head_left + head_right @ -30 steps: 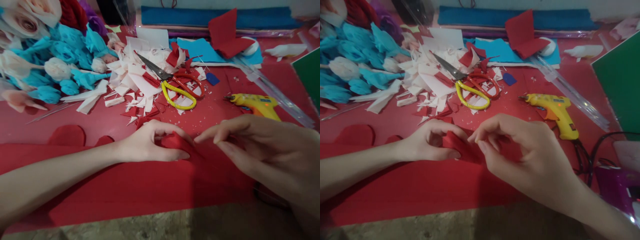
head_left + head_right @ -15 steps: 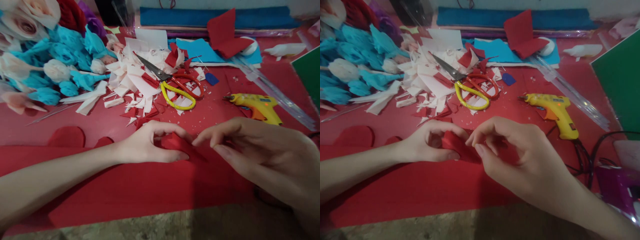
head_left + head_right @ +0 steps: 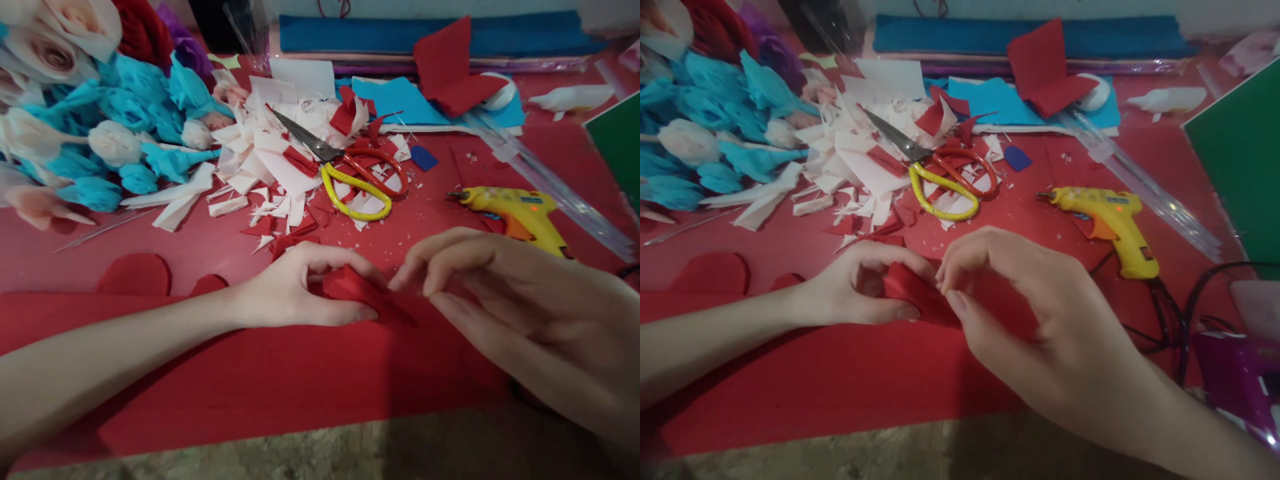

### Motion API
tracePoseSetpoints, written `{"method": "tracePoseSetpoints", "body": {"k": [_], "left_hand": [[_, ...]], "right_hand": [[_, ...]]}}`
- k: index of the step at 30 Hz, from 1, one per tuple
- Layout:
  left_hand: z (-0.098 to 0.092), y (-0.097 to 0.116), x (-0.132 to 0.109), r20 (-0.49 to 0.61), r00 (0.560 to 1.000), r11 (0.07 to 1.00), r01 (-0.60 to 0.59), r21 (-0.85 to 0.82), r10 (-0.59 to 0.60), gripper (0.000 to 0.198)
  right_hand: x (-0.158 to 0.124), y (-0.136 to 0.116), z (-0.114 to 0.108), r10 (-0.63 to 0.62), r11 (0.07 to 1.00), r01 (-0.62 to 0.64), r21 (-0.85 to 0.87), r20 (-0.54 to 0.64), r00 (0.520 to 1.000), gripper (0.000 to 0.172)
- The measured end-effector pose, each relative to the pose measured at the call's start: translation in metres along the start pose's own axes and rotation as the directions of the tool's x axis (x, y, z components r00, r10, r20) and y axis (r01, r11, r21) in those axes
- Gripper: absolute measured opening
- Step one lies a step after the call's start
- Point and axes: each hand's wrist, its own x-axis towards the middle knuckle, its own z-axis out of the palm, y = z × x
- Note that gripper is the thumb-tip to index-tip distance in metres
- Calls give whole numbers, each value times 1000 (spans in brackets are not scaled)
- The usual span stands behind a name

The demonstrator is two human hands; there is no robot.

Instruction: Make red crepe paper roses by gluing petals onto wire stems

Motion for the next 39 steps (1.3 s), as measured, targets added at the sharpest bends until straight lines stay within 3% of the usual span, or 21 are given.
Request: {"method": "tracePoseSetpoints", "body": {"k": [15,21,32,37,39], "left_hand": [[-1,1,0,14,1000,999,21,34,-21,18],[0,1,1,9,1000,1000,15,7,-15,16],[-2,0,1,-19,999,998,27,63,-26,13],[-3,3,1,-13,999,993,53,106,-52,13],[-2,3,1,-32,999,992,47,117,-44,14]], "right_hand": [[-3,-5,-1,-67,995,64,-82,-27,997,8],[-9,-5,-2,-44,973,38,-226,-23,999,9],[-17,-7,7,-345,815,301,-494,2,939,17],[-14,-10,6,-504,705,504,-498,148,851,9],[-15,-12,5,-511,692,525,-496,178,841,9]]}}
